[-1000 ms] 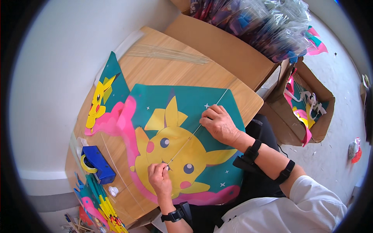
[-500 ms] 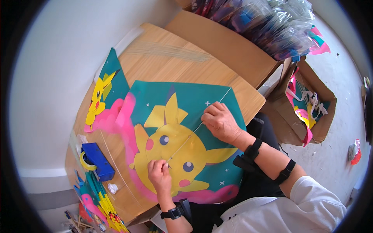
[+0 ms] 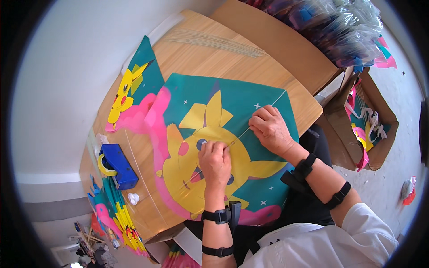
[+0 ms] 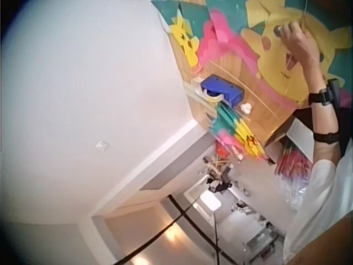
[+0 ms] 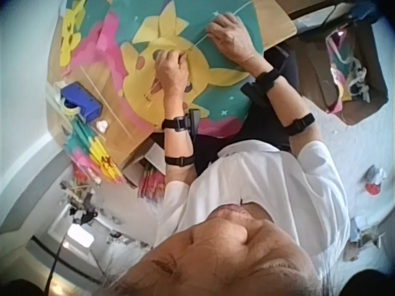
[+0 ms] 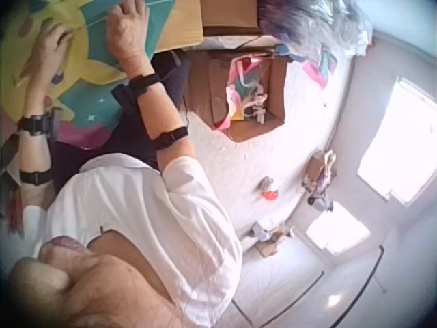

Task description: Assembling plastic kites by attaching supports, strings, and tape.

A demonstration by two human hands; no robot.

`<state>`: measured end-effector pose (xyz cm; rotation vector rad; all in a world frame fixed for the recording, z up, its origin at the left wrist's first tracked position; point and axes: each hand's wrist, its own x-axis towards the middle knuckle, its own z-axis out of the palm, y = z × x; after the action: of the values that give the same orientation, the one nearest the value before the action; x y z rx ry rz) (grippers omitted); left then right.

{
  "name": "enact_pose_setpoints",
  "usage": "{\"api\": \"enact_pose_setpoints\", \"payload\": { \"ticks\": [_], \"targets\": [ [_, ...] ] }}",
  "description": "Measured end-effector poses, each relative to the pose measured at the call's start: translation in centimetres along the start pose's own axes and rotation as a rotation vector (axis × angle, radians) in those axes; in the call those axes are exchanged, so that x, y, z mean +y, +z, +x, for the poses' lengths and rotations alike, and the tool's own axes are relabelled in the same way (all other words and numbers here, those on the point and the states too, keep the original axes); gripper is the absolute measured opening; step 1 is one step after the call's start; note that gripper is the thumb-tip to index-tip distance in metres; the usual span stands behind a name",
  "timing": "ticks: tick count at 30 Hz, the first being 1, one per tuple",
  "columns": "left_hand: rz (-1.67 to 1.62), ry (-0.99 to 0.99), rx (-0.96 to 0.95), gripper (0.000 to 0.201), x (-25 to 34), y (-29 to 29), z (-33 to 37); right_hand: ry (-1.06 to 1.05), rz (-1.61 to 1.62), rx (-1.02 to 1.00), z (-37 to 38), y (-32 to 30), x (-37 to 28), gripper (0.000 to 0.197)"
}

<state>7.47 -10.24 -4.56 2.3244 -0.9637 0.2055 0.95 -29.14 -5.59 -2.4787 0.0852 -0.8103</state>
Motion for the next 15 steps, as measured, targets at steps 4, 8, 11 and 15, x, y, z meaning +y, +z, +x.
{"api": "enact_pose_setpoints", "payload": {
  "ticks": [4, 8, 11, 15],
  "targets": [
    [0.028, -0.032, 0.024, 0.01, 0.0, -0.1, -0.1, -0.025, 0.006, -0.01, 0.3, 0.0, -0.3, 0.009],
    [-0.04, -0.024, 0.09, 0.012, -0.6, -0.1, -0.8, -0.047, 0.013, -0.008, 0.3, 0.0, -0.3, 0.014],
    [-0.063, -0.079, 0.195, 0.019, -0.5, -2.3, -1.9, -0.068, 0.015, 0.02, 0.3, -0.1, -0.8, 0.019],
    [0.061, -0.24, 0.35, 0.018, -4.8, -7.8, -6.4, -0.107, 0.036, 0.046, 0.9, -1.8, -2.6, 0.021]
  ]
}}
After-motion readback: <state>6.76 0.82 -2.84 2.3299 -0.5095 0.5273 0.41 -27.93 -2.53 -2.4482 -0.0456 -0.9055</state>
